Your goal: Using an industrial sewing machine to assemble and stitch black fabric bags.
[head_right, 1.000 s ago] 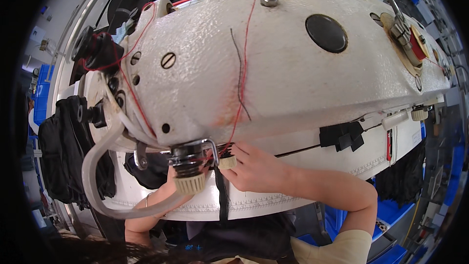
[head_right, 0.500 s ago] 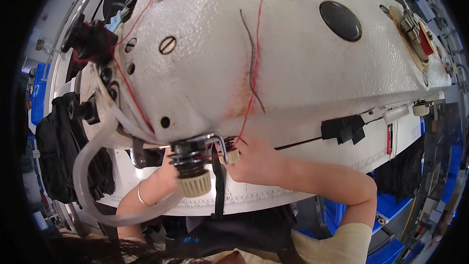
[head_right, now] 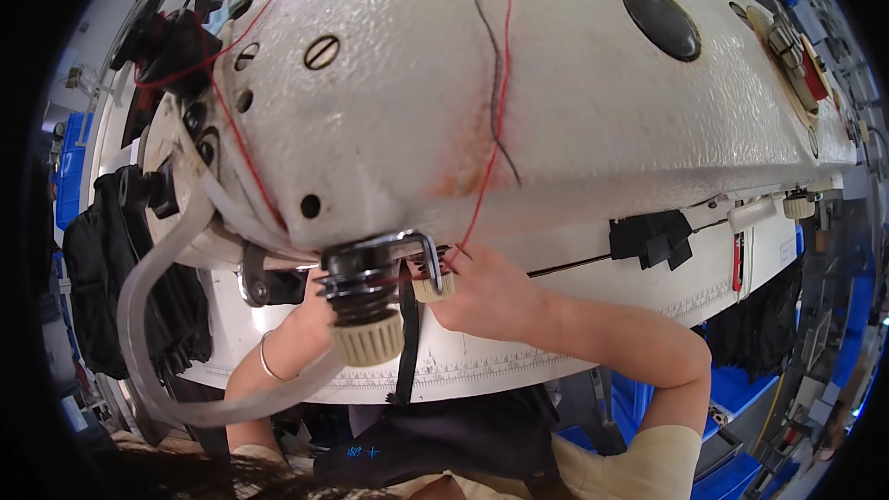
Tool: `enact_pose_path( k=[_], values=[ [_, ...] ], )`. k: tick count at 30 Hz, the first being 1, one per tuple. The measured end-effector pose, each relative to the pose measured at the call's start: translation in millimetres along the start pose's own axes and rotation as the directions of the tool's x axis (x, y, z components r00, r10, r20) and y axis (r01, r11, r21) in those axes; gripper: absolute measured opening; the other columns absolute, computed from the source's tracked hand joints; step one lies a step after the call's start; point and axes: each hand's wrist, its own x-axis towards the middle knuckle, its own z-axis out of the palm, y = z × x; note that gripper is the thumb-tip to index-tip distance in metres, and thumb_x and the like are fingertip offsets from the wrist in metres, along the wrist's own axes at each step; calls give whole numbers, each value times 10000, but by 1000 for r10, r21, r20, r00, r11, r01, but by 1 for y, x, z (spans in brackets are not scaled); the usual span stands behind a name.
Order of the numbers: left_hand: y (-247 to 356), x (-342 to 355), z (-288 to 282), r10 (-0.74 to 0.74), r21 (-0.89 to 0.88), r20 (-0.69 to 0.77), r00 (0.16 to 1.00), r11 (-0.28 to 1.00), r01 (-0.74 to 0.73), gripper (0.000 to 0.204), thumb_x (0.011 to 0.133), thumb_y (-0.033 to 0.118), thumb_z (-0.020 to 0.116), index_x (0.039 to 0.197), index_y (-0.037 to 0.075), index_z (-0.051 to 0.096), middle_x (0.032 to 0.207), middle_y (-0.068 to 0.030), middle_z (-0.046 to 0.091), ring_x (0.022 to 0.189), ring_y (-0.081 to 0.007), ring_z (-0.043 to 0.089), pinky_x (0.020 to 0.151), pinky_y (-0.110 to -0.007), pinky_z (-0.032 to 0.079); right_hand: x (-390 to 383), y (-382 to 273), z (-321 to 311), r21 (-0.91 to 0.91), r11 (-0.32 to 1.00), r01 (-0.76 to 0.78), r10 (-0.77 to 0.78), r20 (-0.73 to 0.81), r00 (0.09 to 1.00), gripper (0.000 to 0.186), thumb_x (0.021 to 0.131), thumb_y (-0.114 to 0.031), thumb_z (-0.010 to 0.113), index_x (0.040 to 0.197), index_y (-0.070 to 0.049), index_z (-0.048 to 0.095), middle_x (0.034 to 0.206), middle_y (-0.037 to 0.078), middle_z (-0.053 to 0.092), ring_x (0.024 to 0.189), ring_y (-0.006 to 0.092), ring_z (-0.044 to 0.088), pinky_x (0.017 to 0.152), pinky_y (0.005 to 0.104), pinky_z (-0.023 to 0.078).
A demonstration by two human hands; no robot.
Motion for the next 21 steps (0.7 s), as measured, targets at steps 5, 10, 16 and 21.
enact_pose_path(
  k=[5,10,16,21],
  values=[
    [-1,-6,9,-17,-42,-115,993,999,12,263,669,-23,664,930,3,670,946,-175,646,857,-344,630,777,-428,504,-3,-2,2,-56,998,-4,10,121,993,429,588,-155,612,1001,-42,620,904,53,600,813,218,581,641,331,488],
    [3,-1,-2,-65,-77,-43,997,995,62,270,659,-33,640,922,22,674,926,-159,646,844,-335,630,747,-430,506,-1,1,7,-68,997,-22,30,119,992,339,587,-139,617,912,-46,632,848,41,593,800,219,585,607,338,487],
    [4,10,-5,-68,-56,-63,996,996,64,290,651,-12,616,932,32,672,865,-144,629,804,-331,616,698,-435,491,-11,2,26,88,985,-150,134,171,976,326,626,-104,641,949,-64,649,853,83,609,735,260,602,623,381,499],
    [-4,11,-7,50,84,-53,997,995,-45,282,651,-2,627,928,22,668,875,-161,623,813,-337,609,701,-435,486,9,-1,3,741,343,-578,520,362,773,296,684,-167,694,957,-64,642,959,112,631,779,259,610,658,379,498]
  ],
)
